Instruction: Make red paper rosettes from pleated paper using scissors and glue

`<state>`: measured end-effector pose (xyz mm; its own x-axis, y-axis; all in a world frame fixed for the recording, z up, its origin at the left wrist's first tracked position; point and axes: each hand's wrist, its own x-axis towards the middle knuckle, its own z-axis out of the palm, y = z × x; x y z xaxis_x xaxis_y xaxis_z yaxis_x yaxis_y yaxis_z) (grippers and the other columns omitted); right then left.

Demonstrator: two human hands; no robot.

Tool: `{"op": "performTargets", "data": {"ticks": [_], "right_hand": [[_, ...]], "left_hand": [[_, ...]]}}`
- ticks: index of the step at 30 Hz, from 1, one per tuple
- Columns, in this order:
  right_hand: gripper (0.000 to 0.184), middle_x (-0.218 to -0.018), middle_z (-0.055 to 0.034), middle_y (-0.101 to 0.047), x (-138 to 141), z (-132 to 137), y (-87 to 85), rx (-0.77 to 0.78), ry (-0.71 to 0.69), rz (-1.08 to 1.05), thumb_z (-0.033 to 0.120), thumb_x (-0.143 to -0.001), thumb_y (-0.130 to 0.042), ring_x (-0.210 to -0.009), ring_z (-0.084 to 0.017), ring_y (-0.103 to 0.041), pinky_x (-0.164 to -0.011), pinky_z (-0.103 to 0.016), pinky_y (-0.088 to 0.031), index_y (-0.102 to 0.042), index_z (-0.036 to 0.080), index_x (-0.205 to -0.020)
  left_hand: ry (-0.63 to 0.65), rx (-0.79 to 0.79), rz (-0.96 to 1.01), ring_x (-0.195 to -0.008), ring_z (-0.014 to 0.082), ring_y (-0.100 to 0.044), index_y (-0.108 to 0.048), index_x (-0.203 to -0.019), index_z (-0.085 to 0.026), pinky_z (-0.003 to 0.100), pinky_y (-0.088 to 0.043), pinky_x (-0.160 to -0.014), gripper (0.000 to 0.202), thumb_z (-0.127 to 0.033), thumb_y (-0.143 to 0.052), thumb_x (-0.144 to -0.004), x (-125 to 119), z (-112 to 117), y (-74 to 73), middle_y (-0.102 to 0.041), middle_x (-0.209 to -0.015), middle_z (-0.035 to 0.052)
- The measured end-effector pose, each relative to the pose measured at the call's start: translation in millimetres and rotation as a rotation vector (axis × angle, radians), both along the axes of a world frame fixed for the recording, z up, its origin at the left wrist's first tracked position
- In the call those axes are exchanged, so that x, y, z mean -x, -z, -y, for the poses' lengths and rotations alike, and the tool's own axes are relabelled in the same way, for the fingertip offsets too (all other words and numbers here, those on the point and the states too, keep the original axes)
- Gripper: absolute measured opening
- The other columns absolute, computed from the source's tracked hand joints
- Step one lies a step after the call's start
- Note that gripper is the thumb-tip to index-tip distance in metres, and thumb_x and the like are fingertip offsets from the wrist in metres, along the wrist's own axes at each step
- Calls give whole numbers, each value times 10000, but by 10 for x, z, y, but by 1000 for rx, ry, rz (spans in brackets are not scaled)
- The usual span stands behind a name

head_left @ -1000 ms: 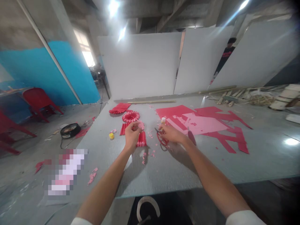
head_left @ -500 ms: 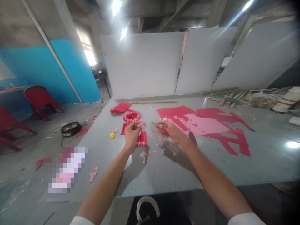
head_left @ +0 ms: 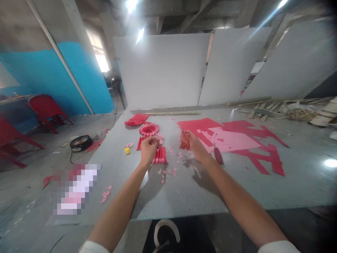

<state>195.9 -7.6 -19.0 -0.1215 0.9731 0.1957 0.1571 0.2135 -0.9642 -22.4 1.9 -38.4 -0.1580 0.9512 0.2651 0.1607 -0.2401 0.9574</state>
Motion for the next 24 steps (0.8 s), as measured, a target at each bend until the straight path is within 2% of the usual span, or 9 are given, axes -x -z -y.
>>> {"op": "performTargets", "data": {"ticks": [1, 3, 5, 7, 9, 12, 17, 21, 24], "right_hand": [[426, -732, -1, -602, -2, -8, 20, 12, 16, 2, 601, -881, -572, -607, -152, -599, -572, -278, -457, -556, 208, -1046], [390, -740, 1, -620, 3, -37, 82, 17, 39, 57, 543, -871, -600, -579, -142, -577, -547, -266, -430, -580, 207, -1068], [318, -774, -16, -658, 29, -68, 160, -50, 72, 210, 463, -858, -632, -604, -146, -584, -560, -264, -425, -618, 208, -1047], [236, -806, -34, -691, 81, -78, 229, -152, 90, 362, 382, -848, -650, -672, -164, -620, -613, -273, -442, -647, 204, -1003], [177, -814, -43, -709, 152, -57, 276, -245, 49, 436, 335, -846, -654, -723, -175, -644, -662, -281, -456, -662, 196, -955], [162, -853, -55, -734, 267, -2, 327, -299, -62, 412, 314, -887, -612, -759, -179, -668, -690, -282, -467, -666, 191, -978], [213, -932, -54, -764, 392, -6, 472, -143, -252, 197, 366, -909, -614, -823, -187, -703, -722, -286, -505, -639, 205, -1047], [223, -937, -63, -768, 414, -55, 555, -39, -275, 131, 359, -882, -652, -822, -199, -707, -710, -295, -520, -642, 204, -1043], [215, -975, -73, -772, 416, -56, 545, -20, -275, 142, 349, -875, -668, -847, -205, -712, -725, -300, -526, -655, 208, -1036]], "left_hand": [[-10, 20, -120, -667, 155, -663, -703, -806, -144, 263, -529, -670, 172, -128, -548, -733, 30, -16, 4, -702, -730, 33], [-24, 41, -498, -795, 182, -691, -745, -844, -139, 288, -537, -779, 268, -73, -510, -733, 98, -52, 12, -741, -830, 66], [-4, 54, -867, -935, 215, -686, -775, -846, -132, 315, -520, -883, 310, -43, -498, -741, 164, -89, 24, -754, -931, 104], [53, 70, -1023, -989, 231, -677, -792, -855, -130, 320, -507, -923, 313, -33, -513, -752, 219, -123, 48, -754, -986, 122], [122, 80, -1058, -989, 223, -680, -805, -880, -147, 299, -504, -923, 333, -12, -529, -750, 259, -149, 82, -758, -1000, 112], [210, 83, -1110, -989, 210, -682, -817, -937, -181, 275, -501, -910, 405, 27, -527, -745, 297, -175, 125, -764, -1015, 96], [308, 40, -1156, -965, 214, -683, -799, -1090, -212, 291, -501, -895, 500, 33, -507, -766, 325, -197, 124, -763, -1022, 106], [392, -30, -1194, -926, 217, -687, -795, -1104, -211, 291, -507, -866, 497, 9, -502, -768, 333, -215, 117, -764, -1000, 109], [419, -3, -1199, -910, 213, -687, -800, -1091, -222, 283, -508, -847, 525, 21, -500, -735, 329, -223, 124, -769, -981, 98]]}}
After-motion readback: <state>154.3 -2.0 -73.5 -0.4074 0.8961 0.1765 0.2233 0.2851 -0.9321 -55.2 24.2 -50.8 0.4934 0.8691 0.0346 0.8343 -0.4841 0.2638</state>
